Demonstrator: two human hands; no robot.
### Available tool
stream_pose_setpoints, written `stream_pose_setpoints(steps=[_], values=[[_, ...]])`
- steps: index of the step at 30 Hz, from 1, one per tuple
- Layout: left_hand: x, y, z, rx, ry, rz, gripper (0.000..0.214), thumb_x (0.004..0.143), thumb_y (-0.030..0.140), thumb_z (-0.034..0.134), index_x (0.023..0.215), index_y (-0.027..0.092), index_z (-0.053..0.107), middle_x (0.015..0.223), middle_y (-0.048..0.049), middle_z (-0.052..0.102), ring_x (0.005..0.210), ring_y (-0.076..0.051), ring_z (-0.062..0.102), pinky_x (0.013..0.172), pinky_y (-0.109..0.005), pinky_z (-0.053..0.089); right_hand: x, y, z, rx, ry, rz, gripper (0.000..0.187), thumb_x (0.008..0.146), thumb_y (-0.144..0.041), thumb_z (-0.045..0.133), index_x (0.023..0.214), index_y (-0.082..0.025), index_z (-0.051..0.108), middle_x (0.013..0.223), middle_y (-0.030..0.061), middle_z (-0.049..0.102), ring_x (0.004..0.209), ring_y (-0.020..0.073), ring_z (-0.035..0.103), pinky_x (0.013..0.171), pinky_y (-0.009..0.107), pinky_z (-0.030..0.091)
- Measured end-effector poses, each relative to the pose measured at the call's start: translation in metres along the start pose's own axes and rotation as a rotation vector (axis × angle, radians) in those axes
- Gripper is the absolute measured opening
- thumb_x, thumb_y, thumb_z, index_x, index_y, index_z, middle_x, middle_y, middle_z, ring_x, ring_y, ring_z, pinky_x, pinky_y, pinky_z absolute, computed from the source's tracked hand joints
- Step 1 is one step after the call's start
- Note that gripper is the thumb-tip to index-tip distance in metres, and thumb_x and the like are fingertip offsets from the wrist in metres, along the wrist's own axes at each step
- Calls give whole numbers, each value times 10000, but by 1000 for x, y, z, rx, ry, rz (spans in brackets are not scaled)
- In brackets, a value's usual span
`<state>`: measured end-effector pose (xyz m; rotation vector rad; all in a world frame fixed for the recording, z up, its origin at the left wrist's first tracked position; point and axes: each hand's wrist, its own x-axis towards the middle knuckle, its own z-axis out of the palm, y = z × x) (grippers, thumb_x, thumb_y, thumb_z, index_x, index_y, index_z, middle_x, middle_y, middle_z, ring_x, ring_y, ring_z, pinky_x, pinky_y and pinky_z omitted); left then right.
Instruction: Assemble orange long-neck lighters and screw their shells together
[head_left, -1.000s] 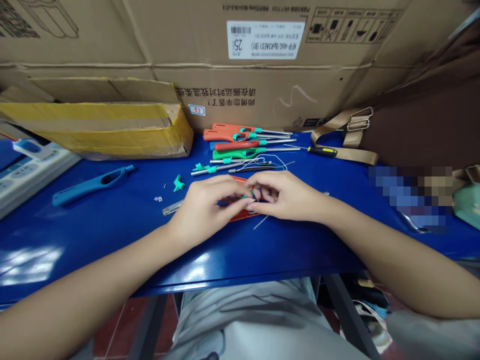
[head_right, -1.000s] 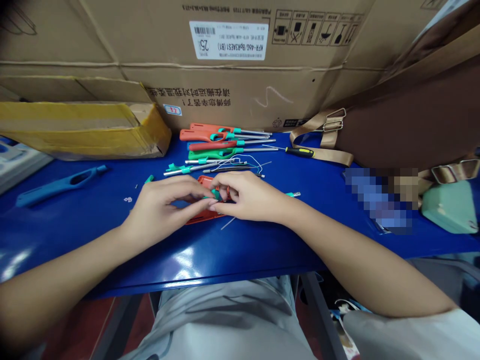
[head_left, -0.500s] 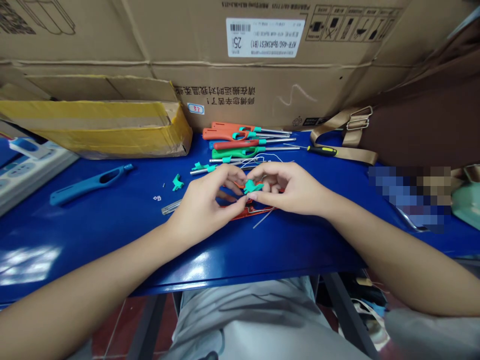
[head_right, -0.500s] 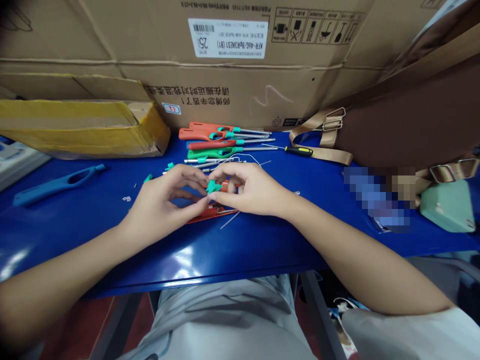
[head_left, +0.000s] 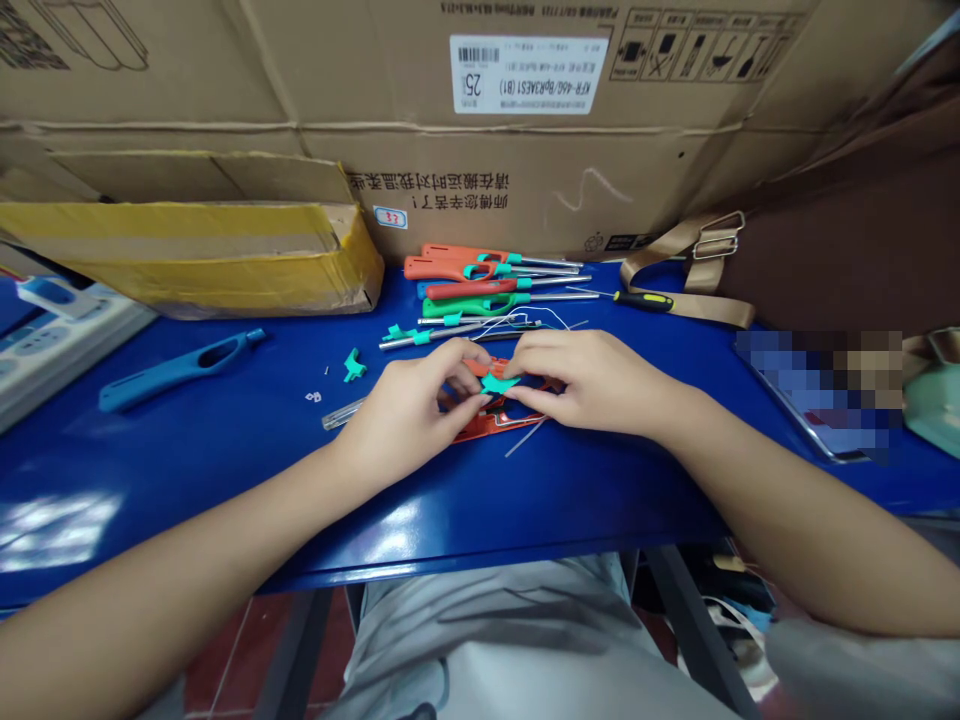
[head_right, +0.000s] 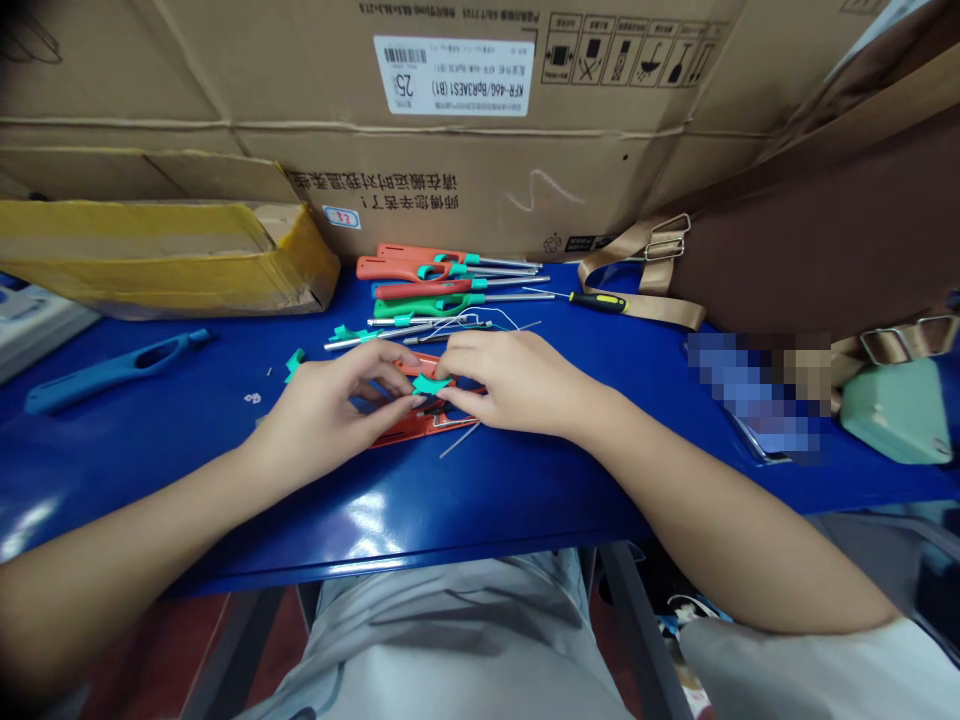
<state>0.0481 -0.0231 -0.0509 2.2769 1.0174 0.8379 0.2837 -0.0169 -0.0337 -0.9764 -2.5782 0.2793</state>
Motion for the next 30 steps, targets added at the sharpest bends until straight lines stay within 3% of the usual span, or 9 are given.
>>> stream_pose_setpoints(steps=[6, 12, 23, 30], values=[[0, -3, 0, 108, -69, 16, 273, 902, 215, 685, 1167, 201, 620, 893, 9, 752, 769, -139, 711, 689, -242, 565, -2, -2, -10, -125, -141, -56, 203, 1001, -237, 548, 1006, -183, 744, 1006, 49, 720, 855, 177, 659, 666, 285, 397], [1, -2, -5, 268, -210, 33, 191, 898, 319, 686, 1048, 211, 733, 1173, -72, 736, 1082, -259, 685, 897, -381, 566, -4, -3, -21, -119, -295, -7, 218, 970, -201, 537, 876, -189, 734, 894, 41, 709, 844, 196, 661, 684, 295, 399], [5, -5, -4, 271, -257, 6, 115, 898, 228, 686, 974, 219, 772, 1015, -53, 782, 959, -237, 701, 840, -359, 546, -3, -3, -19, 8, -351, 2, 162, 913, -159, 585, 851, -192, 730, 947, 35, 716, 861, 177, 649, 701, 287, 423], [4, -4, -5, 239, -267, 13, 153, 901, 207, 664, 997, 215, 783, 1007, -39, 794, 801, -177, 706, 685, -273, 519, -1, -2, -17, 34, -353, 8, 182, 923, -156, 555, 861, -188, 724, 899, 41, 707, 857, 183, 648, 701, 290, 424]])
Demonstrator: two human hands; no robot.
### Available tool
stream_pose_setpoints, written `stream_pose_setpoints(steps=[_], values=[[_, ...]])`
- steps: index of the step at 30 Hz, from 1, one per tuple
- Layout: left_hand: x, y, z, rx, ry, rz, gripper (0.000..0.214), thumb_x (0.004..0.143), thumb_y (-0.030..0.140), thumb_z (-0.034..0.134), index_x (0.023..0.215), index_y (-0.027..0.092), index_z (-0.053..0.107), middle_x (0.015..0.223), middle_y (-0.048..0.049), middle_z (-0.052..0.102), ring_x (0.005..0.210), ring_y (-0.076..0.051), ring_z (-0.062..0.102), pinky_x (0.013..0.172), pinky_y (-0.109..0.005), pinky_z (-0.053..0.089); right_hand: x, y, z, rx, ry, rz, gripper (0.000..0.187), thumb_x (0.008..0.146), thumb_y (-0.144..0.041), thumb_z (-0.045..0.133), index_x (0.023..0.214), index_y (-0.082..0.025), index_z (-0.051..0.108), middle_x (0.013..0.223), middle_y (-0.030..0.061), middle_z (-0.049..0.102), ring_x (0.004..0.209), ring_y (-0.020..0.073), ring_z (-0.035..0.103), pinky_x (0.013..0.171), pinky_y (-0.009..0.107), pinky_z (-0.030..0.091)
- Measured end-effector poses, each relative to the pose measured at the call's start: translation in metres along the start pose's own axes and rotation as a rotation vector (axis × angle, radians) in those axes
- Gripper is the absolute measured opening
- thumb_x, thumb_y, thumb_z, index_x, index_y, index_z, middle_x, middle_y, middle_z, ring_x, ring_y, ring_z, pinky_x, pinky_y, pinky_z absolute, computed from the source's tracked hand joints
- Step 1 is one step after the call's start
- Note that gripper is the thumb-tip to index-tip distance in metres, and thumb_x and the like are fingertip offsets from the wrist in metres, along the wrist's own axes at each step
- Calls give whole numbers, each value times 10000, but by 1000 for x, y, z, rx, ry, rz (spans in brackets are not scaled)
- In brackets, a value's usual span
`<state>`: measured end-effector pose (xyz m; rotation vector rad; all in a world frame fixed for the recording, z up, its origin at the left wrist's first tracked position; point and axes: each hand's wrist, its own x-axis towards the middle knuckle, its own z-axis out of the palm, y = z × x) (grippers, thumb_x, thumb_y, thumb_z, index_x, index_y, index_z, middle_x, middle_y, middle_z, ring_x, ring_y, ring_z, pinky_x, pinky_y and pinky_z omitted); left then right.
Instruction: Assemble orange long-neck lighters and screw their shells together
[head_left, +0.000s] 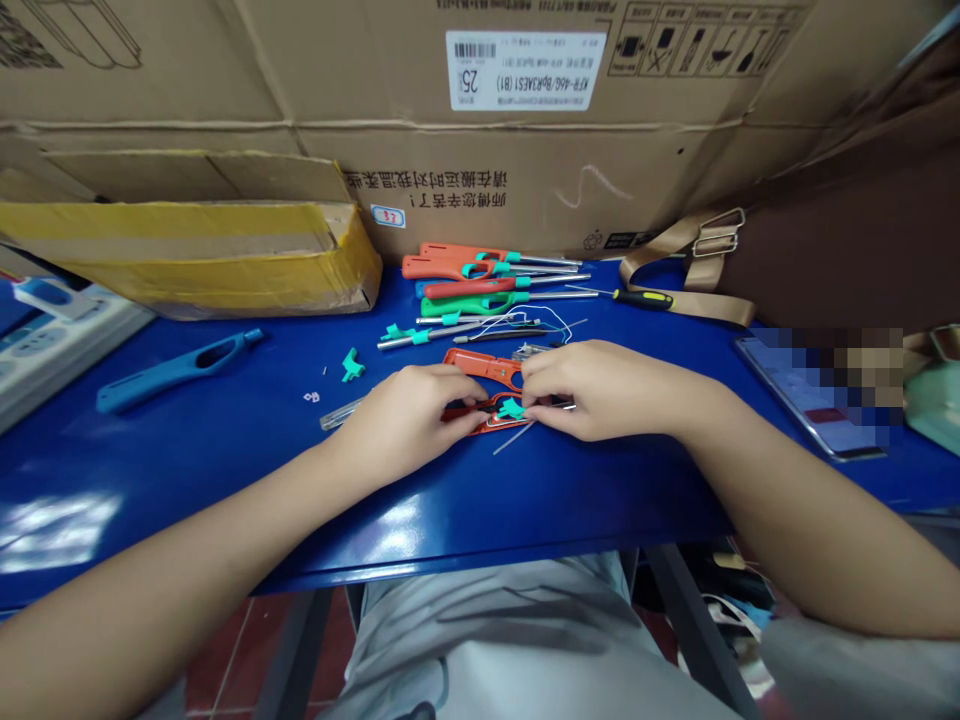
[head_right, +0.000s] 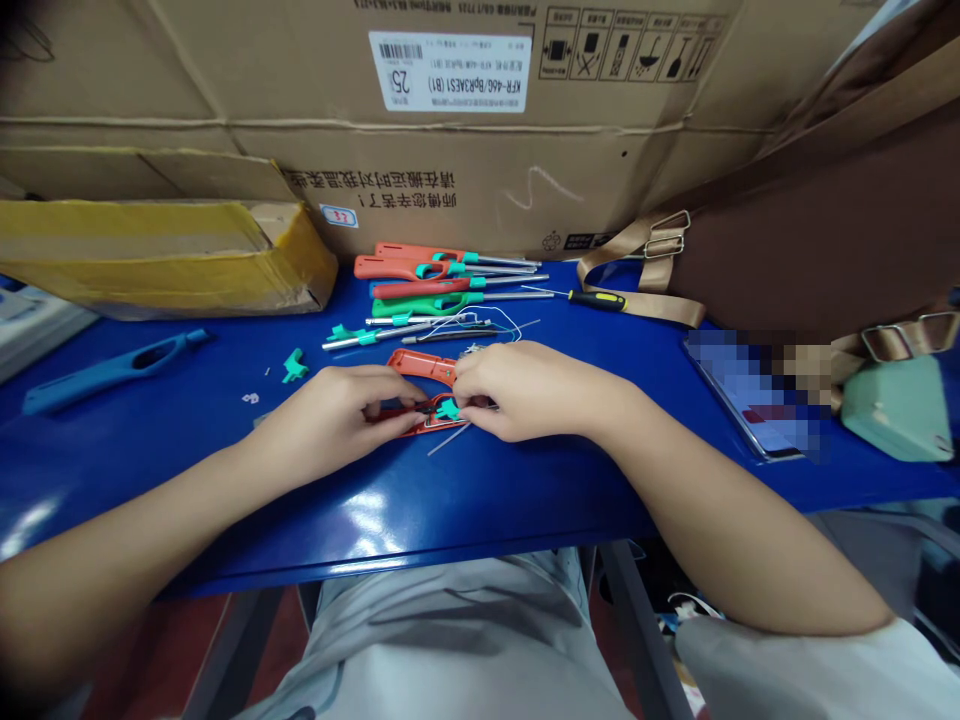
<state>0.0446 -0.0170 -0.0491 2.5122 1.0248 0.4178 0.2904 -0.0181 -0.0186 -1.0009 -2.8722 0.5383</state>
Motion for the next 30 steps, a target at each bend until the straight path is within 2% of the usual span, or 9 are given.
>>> stream_pose_setpoints(steps=[4, 12, 17, 19, 24, 30], values=[[-1, 0, 0, 8, 12, 16, 187, 905, 221, 653, 1029, 206, 794, 1010, -54, 784, 787, -179, 704, 672, -277, 531, -1, 1, -2, 16, 19, -2, 177, 922, -159, 562, 836, -189, 714, 890, 36, 707, 850, 176, 640, 700, 287, 421], [0, -3, -2, 32, -28, -9, 195, 916, 208, 655, 1051, 216, 796, 1067, -58, 785, 957, -226, 732, 851, -346, 575, 3, 0, 6, 14, -12, -1, 179, 938, -171, 553, 866, -178, 717, 915, 56, 699, 885, 190, 636, 737, 293, 444], [0, -5, -1, 16, -18, -25, 178, 913, 225, 663, 1032, 231, 795, 1057, -54, 790, 952, -225, 734, 853, -346, 571, 3, 3, 6, 38, -8, -40, 178, 944, -153, 555, 851, -171, 705, 893, 53, 686, 854, 181, 616, 728, 294, 434], [0, -4, -1, 12, -15, -39, 168, 905, 218, 670, 1022, 231, 790, 1052, -47, 793, 927, -219, 733, 820, -331, 564, 3, 4, 5, 51, 7, -58, 181, 949, -149, 552, 860, -169, 708, 893, 51, 683, 854, 179, 615, 734, 295, 433], [0, -2, 0, -16, 1, -47, 181, 882, 201, 687, 1041, 234, 767, 999, -19, 800, 713, -156, 686, 640, -263, 499, 5, 2, 5, 78, 41, -74, 186, 962, -159, 545, 871, -161, 707, 890, 57, 681, 864, 181, 623, 744, 294, 437], [1, -3, 1, -44, 22, -49, 144, 868, 213, 696, 992, 226, 768, 905, -6, 801, 657, -143, 661, 607, -251, 474, 7, -1, 9, 31, 18, -28, 199, 952, -125, 530, 885, -175, 710, 935, 61, 699, 915, 194, 630, 748, 294, 436]])
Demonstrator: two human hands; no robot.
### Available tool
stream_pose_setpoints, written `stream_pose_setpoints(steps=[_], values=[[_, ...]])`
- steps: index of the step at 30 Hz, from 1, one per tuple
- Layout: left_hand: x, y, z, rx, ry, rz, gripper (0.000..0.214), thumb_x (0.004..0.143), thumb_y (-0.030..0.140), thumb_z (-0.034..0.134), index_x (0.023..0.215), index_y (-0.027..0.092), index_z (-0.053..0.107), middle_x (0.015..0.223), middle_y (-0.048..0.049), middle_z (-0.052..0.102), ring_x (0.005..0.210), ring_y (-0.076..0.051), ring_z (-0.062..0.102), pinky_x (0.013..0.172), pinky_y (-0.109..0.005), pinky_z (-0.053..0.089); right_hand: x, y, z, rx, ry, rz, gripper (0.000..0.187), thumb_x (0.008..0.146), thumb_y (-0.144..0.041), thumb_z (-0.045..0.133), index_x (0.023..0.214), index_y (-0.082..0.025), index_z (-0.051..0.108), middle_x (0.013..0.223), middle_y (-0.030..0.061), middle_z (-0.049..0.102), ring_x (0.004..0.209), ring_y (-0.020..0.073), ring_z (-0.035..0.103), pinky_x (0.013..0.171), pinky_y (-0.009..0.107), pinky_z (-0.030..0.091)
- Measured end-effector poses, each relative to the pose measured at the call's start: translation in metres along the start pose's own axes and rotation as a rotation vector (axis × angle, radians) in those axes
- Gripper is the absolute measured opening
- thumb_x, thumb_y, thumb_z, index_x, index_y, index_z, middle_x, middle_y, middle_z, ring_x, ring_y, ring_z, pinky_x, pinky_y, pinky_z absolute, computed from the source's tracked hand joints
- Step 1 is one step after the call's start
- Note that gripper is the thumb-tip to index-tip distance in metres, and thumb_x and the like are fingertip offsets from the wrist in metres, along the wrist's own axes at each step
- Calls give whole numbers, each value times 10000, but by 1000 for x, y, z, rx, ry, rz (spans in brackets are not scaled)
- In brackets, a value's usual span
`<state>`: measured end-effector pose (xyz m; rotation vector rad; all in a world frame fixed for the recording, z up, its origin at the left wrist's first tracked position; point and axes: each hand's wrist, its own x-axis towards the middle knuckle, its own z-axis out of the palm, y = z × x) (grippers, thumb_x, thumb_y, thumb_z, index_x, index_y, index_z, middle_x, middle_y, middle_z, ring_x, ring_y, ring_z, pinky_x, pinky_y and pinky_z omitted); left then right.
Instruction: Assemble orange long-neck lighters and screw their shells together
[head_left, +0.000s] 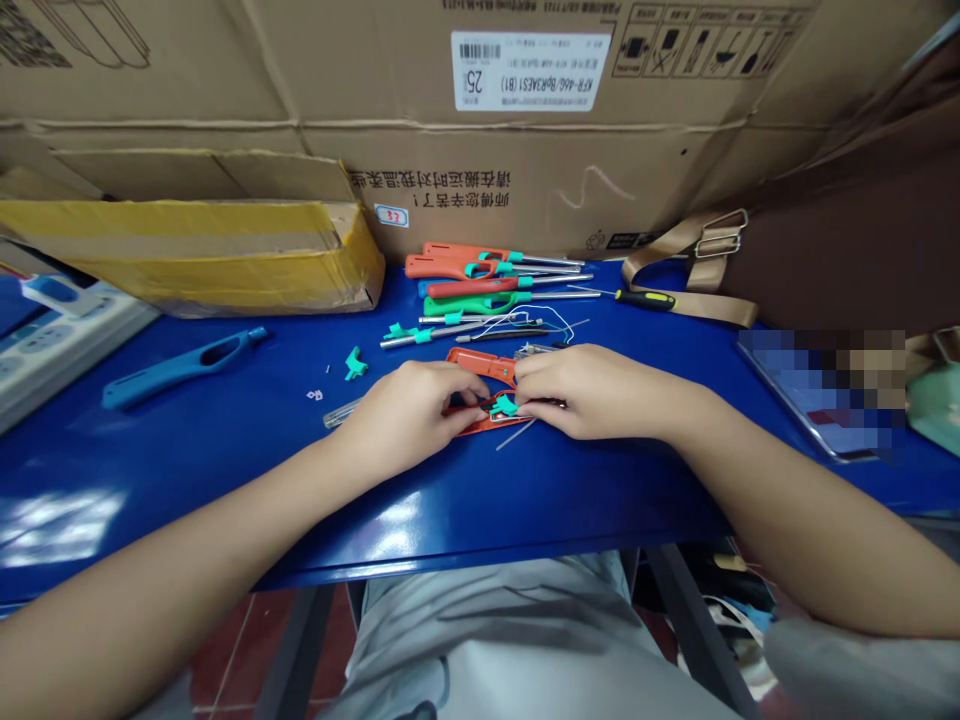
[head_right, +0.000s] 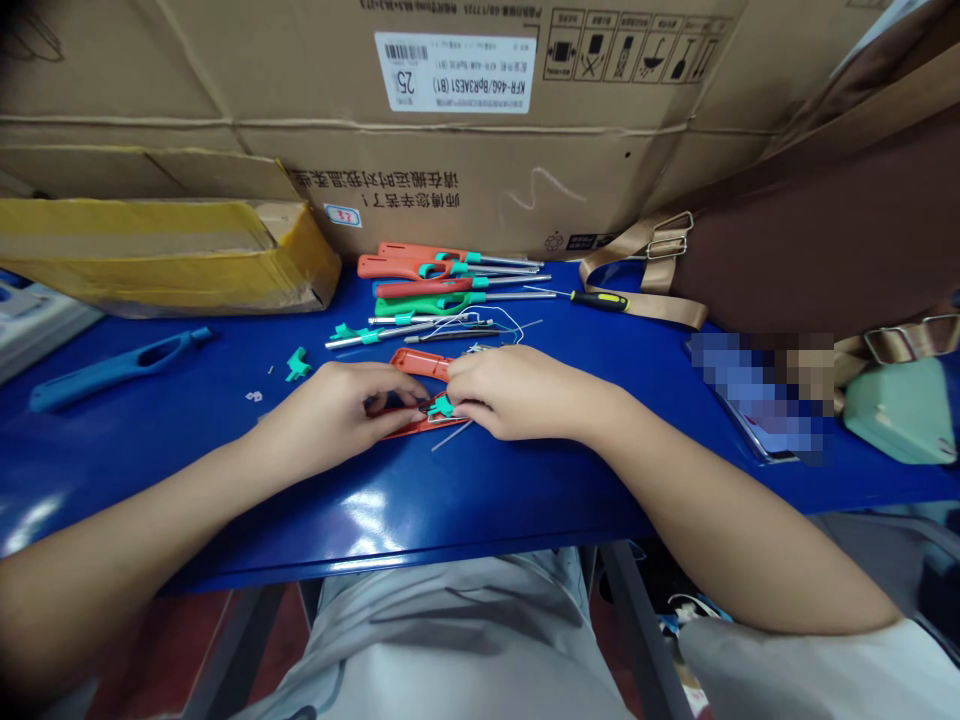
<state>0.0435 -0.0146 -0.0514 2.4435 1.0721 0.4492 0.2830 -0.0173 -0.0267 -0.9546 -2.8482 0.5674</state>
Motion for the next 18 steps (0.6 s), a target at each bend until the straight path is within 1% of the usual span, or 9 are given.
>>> stream_pose_setpoints(steps=[3, 7, 10, 15, 18], values=[[0, 0, 1, 9, 13, 3, 134, 864, 224, 700, 974, 227, 776, 902, -6, 803, 644, -144, 655, 605, -258, 475, 0, -1, 1, -19, -5, 7, 202, 953, -113, 518, 891, -174, 699, 944, 60, 700, 923, 198, 621, 754, 303, 427], [1, 0, 1, 13, 19, -15, 120, 853, 218, 713, 950, 228, 783, 884, -3, 805, 640, -147, 653, 600, -260, 467, 1, -1, 1, -59, -14, -8, 214, 960, -122, 516, 824, -168, 674, 883, 43, 678, 849, 184, 594, 728, 296, 403], [1, 0, 0, -3, 17, -32, 118, 848, 217, 722, 945, 225, 788, 867, 2, 805, 641, -146, 648, 604, -259, 464, 2, 1, 2, -43, -5, -37, 219, 951, -113, 523, 795, -169, 666, 856, 37, 666, 833, 175, 590, 726, 285, 403], [2, -3, -1, -40, 13, -13, 96, 843, 236, 731, 910, 212, 795, 845, -1, 800, 621, -138, 633, 604, -256, 463, 3, 2, 4, -20, 8, -39, 223, 974, -156, 525, 814, -162, 680, 862, 43, 664, 850, 176, 606, 741, 285, 421], [2, -4, -1, -40, -4, -25, 102, 847, 241, 722, 906, 217, 802, 851, -4, 797, 613, -134, 626, 596, -253, 457, 2, -1, 3, -39, -7, -7, 224, 978, -158, 517, 841, -158, 694, 882, 53, 670, 857, 180, 617, 739, 290, 425]])
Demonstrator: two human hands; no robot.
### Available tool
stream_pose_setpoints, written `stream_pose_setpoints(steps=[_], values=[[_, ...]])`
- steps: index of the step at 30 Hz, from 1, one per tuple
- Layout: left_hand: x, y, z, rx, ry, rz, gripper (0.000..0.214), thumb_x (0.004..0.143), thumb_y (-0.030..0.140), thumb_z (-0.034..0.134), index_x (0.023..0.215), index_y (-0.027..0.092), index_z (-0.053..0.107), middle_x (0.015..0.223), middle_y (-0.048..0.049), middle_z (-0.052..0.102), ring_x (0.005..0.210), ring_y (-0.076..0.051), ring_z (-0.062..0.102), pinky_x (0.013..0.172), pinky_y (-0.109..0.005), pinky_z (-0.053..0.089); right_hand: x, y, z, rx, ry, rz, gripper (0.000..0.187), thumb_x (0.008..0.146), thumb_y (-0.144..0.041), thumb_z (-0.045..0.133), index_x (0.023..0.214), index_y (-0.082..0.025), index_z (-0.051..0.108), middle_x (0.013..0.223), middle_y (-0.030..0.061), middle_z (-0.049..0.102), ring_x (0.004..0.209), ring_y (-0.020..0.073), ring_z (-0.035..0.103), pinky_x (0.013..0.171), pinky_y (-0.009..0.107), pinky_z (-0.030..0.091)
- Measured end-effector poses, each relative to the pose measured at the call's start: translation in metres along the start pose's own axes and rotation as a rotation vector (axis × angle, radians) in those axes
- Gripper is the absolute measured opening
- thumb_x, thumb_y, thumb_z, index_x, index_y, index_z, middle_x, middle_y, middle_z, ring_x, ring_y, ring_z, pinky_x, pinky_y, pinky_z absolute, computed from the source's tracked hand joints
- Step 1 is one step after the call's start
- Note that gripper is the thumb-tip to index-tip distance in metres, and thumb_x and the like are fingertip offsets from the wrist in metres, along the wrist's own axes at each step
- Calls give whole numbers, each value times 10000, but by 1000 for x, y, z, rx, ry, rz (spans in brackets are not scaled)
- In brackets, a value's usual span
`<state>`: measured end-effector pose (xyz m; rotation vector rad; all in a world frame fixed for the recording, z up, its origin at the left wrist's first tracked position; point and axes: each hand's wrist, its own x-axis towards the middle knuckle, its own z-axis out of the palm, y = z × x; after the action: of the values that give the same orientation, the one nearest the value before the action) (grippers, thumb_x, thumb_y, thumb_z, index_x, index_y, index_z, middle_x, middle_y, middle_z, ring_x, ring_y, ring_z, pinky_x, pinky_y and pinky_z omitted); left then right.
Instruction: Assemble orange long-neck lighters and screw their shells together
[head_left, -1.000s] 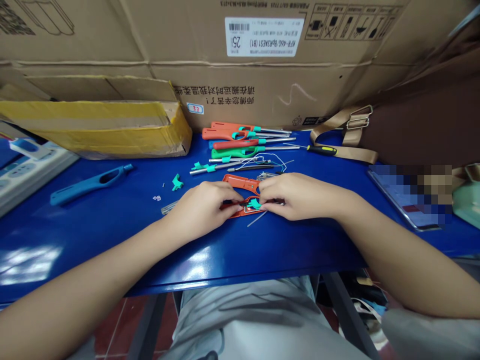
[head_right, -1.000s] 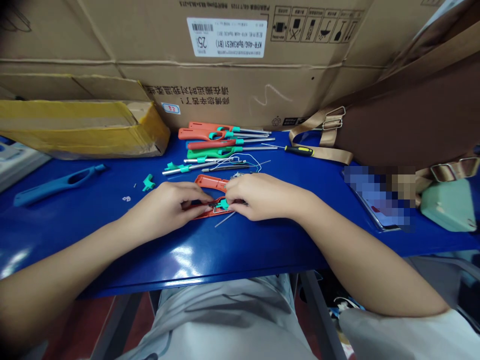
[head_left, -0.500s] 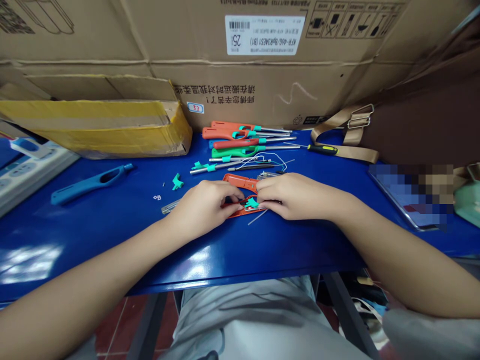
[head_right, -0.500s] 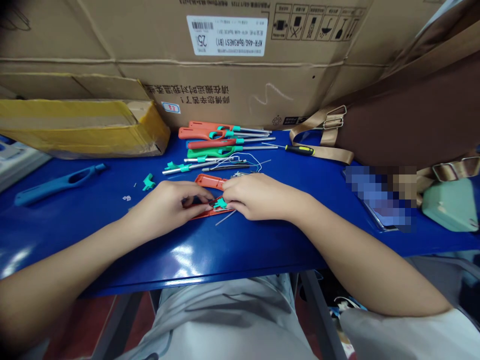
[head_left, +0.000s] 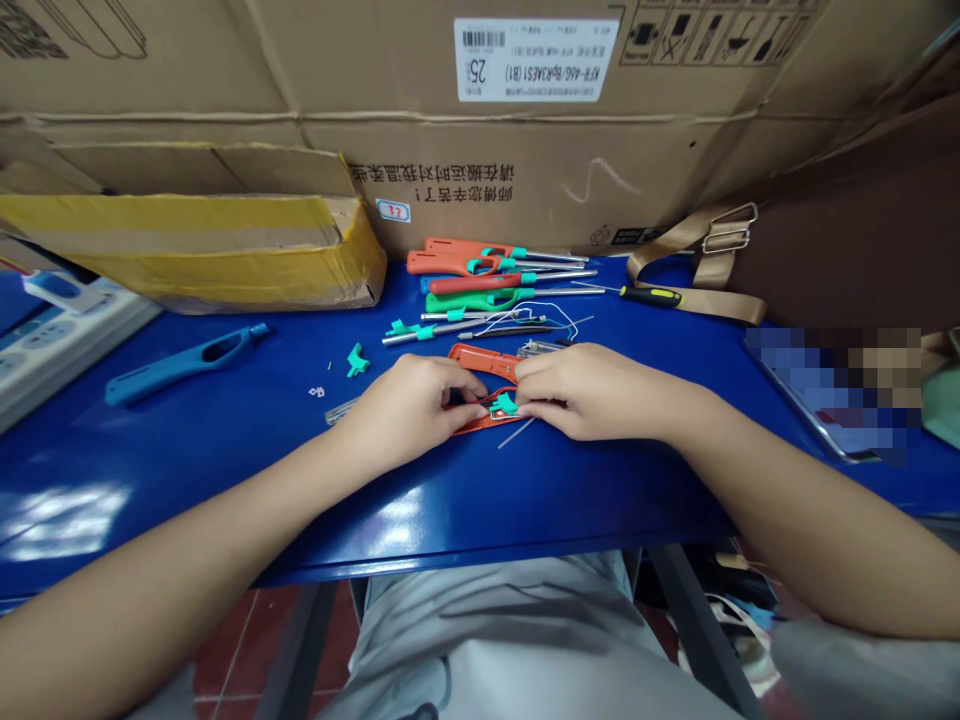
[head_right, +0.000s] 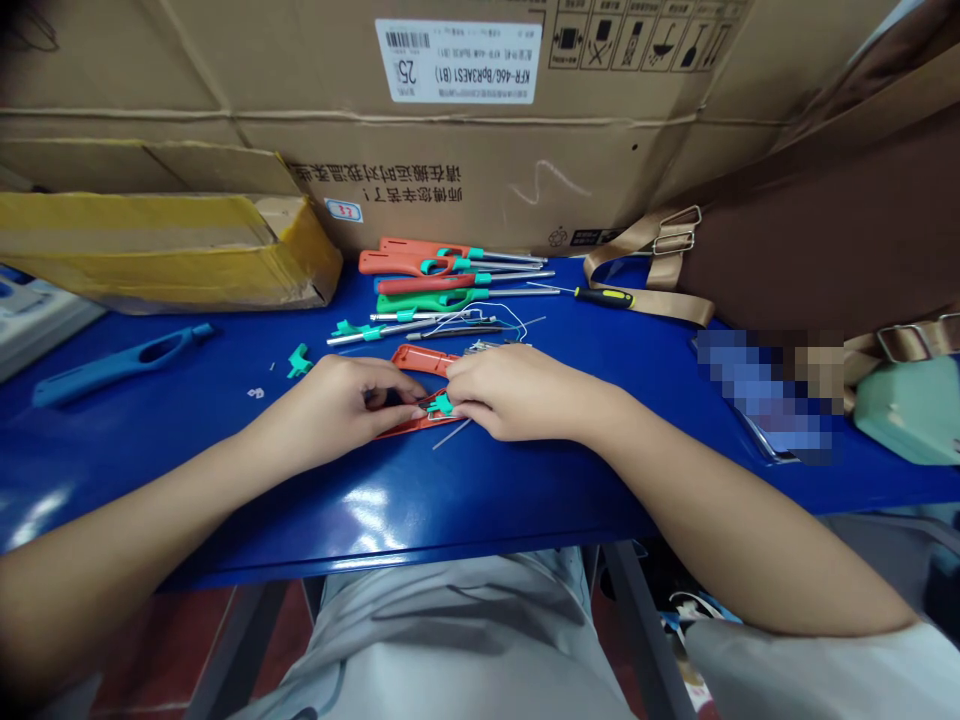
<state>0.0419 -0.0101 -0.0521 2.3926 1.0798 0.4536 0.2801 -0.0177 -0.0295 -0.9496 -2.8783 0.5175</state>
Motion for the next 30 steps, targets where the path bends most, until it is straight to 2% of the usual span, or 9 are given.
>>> stream_pose_setpoints(steps=[4, 10, 15, 20, 30], values=[[0, -2, -1, 18, -16, 11, 116, 859, 240, 714, 928, 210, 802, 877, -11, 795, 635, -137, 625, 619, -255, 458, -1, -2, -1, -17, 1, 16, 232, 980, -159, 505, 869, -149, 708, 887, 66, 674, 865, 191, 629, 741, 297, 436], [0, 1, -1, -6, -58, -49, 128, 868, 244, 721, 974, 210, 784, 876, 2, 783, 640, -124, 603, 643, -247, 442, -3, 0, -2, 21, 107, -47, 244, 988, -168, 501, 894, -140, 725, 912, 73, 690, 884, 190, 635, 756, 293, 455], [-2, 4, -1, -61, -54, -120, 189, 844, 219, 740, 1033, 214, 729, 860, 33, 759, 642, -113, 593, 623, -232, 432, -2, 1, -2, 15, 87, -37, 234, 982, -150, 513, 928, -130, 740, 938, 82, 700, 913, 199, 644, 778, 300, 466], [-2, 4, -1, -21, -36, -56, 84, 851, 203, 737, 933, 204, 759, 794, 37, 748, 601, -101, 557, 627, -233, 424, 0, 3, -1, 3, 48, -42, 246, 980, -138, 521, 863, -126, 737, 863, 68, 684, 885, 192, 634, 769, 292, 458], [-2, 3, -1, 11, -22, -22, 92, 849, 194, 733, 932, 205, 769, 829, 28, 770, 614, -108, 579, 631, -242, 434, -2, 1, -3, -70, 5, -24, 226, 963, -141, 538, 872, -142, 745, 897, 49, 678, 855, 172, 623, 722, 279, 429]])
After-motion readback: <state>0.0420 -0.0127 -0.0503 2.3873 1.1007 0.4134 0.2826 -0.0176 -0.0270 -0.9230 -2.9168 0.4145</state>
